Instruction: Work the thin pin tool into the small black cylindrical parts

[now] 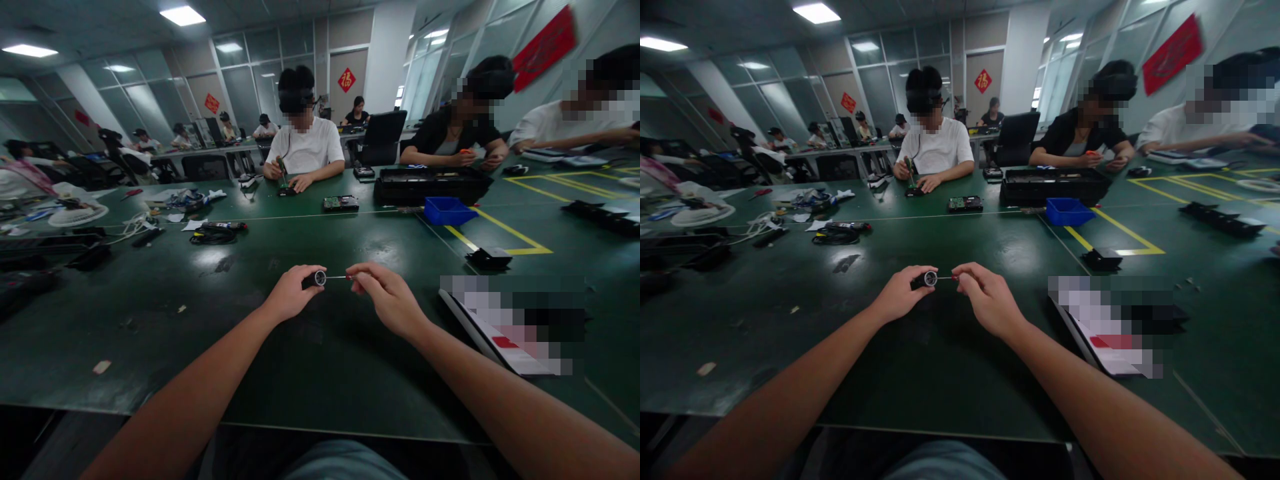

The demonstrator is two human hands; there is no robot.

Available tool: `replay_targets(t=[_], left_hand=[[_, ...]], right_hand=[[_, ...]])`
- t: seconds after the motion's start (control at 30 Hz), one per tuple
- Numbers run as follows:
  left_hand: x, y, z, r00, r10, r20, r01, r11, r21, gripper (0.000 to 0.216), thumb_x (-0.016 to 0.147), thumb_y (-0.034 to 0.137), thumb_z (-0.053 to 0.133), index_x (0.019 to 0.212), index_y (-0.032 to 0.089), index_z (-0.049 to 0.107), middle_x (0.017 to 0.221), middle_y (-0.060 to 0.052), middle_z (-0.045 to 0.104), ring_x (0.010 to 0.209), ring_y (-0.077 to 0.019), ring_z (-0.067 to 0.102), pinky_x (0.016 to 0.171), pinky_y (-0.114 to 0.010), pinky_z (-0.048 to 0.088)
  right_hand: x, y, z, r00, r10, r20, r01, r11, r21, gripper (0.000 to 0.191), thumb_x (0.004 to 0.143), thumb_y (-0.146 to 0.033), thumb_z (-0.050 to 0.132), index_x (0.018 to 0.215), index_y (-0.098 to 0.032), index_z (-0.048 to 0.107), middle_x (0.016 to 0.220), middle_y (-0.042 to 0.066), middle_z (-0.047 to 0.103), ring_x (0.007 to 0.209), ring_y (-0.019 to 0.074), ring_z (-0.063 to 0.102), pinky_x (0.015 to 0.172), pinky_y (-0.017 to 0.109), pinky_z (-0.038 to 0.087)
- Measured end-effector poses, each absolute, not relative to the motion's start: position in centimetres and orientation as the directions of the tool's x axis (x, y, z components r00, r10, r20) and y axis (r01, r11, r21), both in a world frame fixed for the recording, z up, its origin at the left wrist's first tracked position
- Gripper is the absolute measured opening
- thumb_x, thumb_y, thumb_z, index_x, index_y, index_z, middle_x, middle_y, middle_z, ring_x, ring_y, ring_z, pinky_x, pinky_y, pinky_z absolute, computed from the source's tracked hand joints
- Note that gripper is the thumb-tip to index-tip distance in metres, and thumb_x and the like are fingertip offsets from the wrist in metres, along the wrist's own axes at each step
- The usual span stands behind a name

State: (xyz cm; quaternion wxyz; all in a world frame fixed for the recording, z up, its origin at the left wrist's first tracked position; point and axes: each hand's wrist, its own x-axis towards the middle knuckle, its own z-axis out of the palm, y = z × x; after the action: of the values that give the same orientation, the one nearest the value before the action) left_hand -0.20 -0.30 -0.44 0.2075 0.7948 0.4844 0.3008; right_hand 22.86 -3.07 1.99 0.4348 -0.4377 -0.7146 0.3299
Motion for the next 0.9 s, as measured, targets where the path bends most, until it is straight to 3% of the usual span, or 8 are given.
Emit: replay_targets(t=[0.13, 0.3, 0.57, 0.7, 0.9], left_hand=[[-0.1, -0.4, -0.4, 0.358, 0.895, 0.265, 0.645, -0.443, 0.623, 0.038, 0.086, 0.024, 0.069, 0.124, 0.027, 0.065, 0.116, -0.004, 0.068, 0.109, -0.0241, 0.059, 0.098, -0.042, 0.044], [0.0, -0.5, -0.1, 0.373, 0.878, 0.301, 0.632, -0.478, 0.611, 0.039, 0.086, 0.024, 0.070, 0.124, 0.027, 0.065, 0.118, -0.004, 0.068, 0.110, -0.0237, 0.058, 0.100, -0.042, 0.043], [0.2, -0.6, 0.2, 0.360, 0.890, 0.279, 0.636, -0.453, 0.625, 0.039, 0.085, 0.025, 0.071, 0.124, 0.027, 0.066, 0.117, -0.005, 0.069, 0.110, -0.0248, 0.058, 0.100, -0.043, 0.043], [0.3, -0.7, 0.4, 0.365, 0.890, 0.273, 0.636, -0.453, 0.625, 0.039, 0.085, 0.025, 0.071, 0.123, 0.027, 0.066, 0.116, -0.005, 0.069, 0.109, -0.0249, 0.059, 0.100, -0.042, 0.043], [0.4, -0.8, 0.6, 0.338, 0.900, 0.274, 0.646, -0.434, 0.628, 0.039, 0.085, 0.024, 0.071, 0.123, 0.027, 0.066, 0.113, -0.004, 0.069, 0.107, -0.0246, 0.059, 0.099, -0.041, 0.043]], right_hand=[[22.8, -3.3, 2.3, -0.188, 0.937, 0.295, 0.450, 0.350, -0.822, 0.038, 0.101, -0.044, 0.038, 0.102, -0.021, 0.068, 0.061, -0.002, 0.059, 0.058, 0.0164, 0.058, 0.059, 0.030, 0.042], [22.7, -3.4, 1.9, -0.127, 0.923, 0.363, 0.461, 0.379, -0.802, 0.031, 0.099, -0.038, 0.042, 0.115, -0.022, 0.063, 0.069, -0.001, 0.062, 0.063, 0.0171, 0.060, 0.058, 0.029, 0.042], [22.5, -3.4, 2.1, -0.065, 0.927, 0.369, 0.429, 0.360, -0.829, 0.028, 0.096, -0.044, 0.050, 0.103, -0.020, 0.064, 0.073, 0.002, 0.067, 0.067, 0.0182, 0.064, 0.062, 0.029, 0.046], [22.6, -3.5, 2.1, -0.035, 0.919, 0.394, 0.427, 0.370, -0.825, 0.030, 0.097, -0.045, 0.050, 0.092, -0.020, 0.065, 0.069, 0.001, 0.065, 0.064, 0.0171, 0.061, 0.060, 0.029, 0.044], [22.7, -3.4, 2.0, -0.024, 0.913, 0.406, 0.453, 0.372, -0.810, 0.029, 0.098, -0.044, 0.050, 0.090, -0.021, 0.065, 0.066, 0.000, 0.063, 0.061, 0.0161, 0.059, 0.058, 0.028, 0.041]])
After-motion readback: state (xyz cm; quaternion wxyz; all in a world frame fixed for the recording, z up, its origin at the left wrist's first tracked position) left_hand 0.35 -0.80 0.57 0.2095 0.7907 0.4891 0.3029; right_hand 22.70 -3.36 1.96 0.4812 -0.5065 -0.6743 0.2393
